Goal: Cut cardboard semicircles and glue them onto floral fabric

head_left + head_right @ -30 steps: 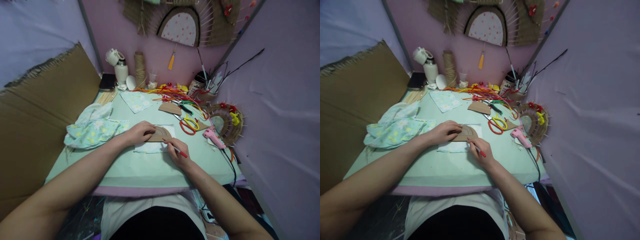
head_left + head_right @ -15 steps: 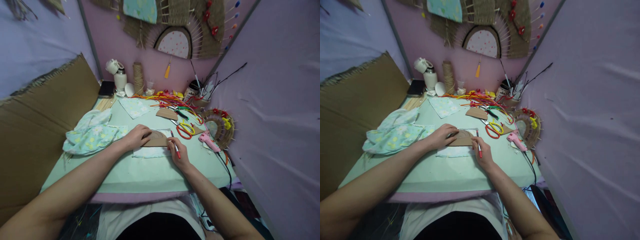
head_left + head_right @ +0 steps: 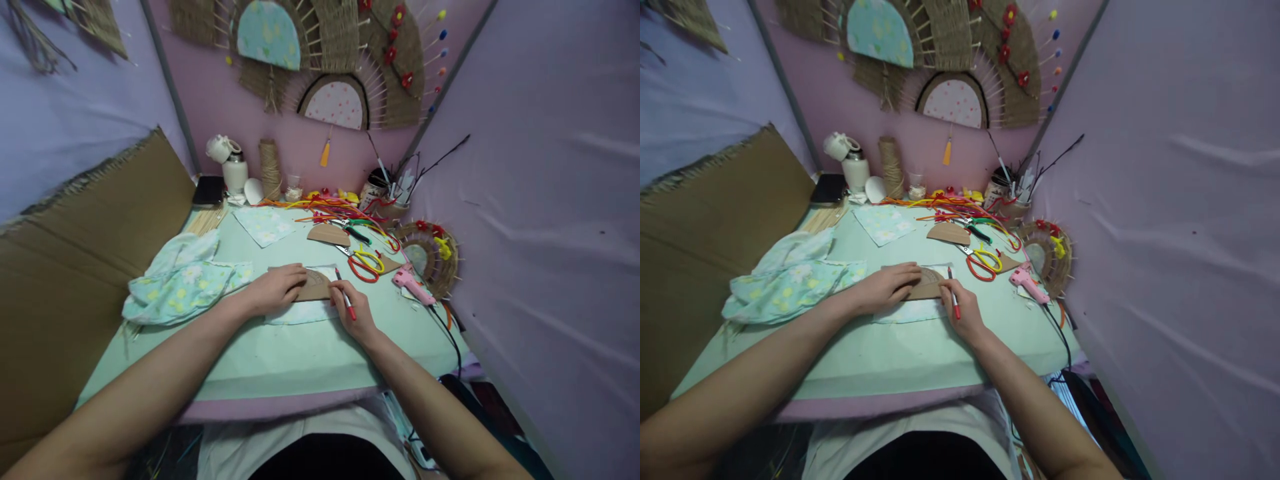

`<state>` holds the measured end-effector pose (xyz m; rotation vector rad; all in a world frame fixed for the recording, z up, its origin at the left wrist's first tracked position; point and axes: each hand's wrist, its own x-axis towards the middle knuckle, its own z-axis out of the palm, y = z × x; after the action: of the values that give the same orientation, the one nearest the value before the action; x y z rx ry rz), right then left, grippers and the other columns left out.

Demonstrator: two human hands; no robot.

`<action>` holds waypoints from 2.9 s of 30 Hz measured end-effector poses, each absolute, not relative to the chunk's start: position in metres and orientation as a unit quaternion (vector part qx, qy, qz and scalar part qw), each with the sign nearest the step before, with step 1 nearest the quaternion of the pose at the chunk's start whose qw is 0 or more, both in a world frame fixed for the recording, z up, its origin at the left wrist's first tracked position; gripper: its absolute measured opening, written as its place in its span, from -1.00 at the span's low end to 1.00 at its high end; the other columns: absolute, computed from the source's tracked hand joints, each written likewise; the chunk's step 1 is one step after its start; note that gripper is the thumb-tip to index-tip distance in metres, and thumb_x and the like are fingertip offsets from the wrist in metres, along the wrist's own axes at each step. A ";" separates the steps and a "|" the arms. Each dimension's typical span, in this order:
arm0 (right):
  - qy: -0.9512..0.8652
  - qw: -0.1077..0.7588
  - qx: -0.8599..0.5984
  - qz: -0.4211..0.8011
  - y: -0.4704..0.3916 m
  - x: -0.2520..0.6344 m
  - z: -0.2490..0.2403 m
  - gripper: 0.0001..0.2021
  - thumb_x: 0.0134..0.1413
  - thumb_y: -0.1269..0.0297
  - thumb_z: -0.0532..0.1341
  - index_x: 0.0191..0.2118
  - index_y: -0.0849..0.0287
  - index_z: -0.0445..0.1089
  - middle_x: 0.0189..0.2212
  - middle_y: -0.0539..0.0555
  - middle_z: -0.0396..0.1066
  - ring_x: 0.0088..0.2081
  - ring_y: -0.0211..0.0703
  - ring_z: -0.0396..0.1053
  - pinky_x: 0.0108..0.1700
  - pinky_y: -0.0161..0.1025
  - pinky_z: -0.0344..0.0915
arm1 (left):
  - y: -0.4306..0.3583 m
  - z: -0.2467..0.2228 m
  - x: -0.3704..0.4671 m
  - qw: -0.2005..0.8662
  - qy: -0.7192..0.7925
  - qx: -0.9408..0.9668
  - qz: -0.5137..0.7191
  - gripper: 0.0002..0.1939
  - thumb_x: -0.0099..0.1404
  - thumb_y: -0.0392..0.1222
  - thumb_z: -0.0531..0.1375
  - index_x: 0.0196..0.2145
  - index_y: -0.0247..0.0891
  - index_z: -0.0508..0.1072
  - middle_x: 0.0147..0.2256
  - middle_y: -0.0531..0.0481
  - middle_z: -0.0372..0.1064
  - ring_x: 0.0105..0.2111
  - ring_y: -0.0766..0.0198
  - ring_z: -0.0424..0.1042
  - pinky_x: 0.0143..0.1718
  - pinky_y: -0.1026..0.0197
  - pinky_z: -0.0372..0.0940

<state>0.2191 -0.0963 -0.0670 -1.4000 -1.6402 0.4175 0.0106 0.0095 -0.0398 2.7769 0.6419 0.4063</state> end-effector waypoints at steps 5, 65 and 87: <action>-0.701 0.423 -0.563 0.114 -0.093 0.218 -0.068 -0.84 0.28 0.28 0.05 -0.19 0.13 0.35 -0.34 0.08 0.45 -0.29 -0.15 0.40 -0.19 -0.23 0.32 | 0.000 -0.048 0.015 0.118 0.226 0.963 0.088 -0.57 0.31 -0.29 -0.03 0.10 -0.32 0.37 0.17 -0.16 0.26 0.17 0.13 0.21 0.19 0.10 0.13; -0.496 0.011 -0.862 0.101 0.059 0.361 -0.019 -0.66 -0.20 0.20 0.41 -0.28 0.31 0.48 -0.37 0.20 0.50 -0.34 -0.07 0.46 -0.39 -0.29 0.29 | -0.021 -0.035 0.020 0.051 0.328 0.942 0.052 -0.64 0.35 -0.13 0.07 0.05 -0.31 0.33 0.01 -0.26 0.29 -0.01 -0.06 0.25 -0.06 -0.04 0.21; -0.579 0.380 -0.721 -0.011 -0.007 0.301 -0.019 -0.83 0.24 0.19 0.06 -0.22 0.17 0.29 -0.35 0.07 0.41 -0.32 -0.17 0.33 -0.23 -0.27 0.23 | -0.018 -0.038 0.018 0.083 0.322 0.941 0.057 -0.61 0.39 -0.09 0.00 0.09 -0.27 0.29 0.08 -0.25 0.22 0.03 -0.03 0.22 0.02 -0.04 0.17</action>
<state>0.3006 -0.0066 -0.0192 -1.8421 -1.4792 -0.0287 0.0176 -0.0176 -0.0381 2.8103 0.9608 0.1690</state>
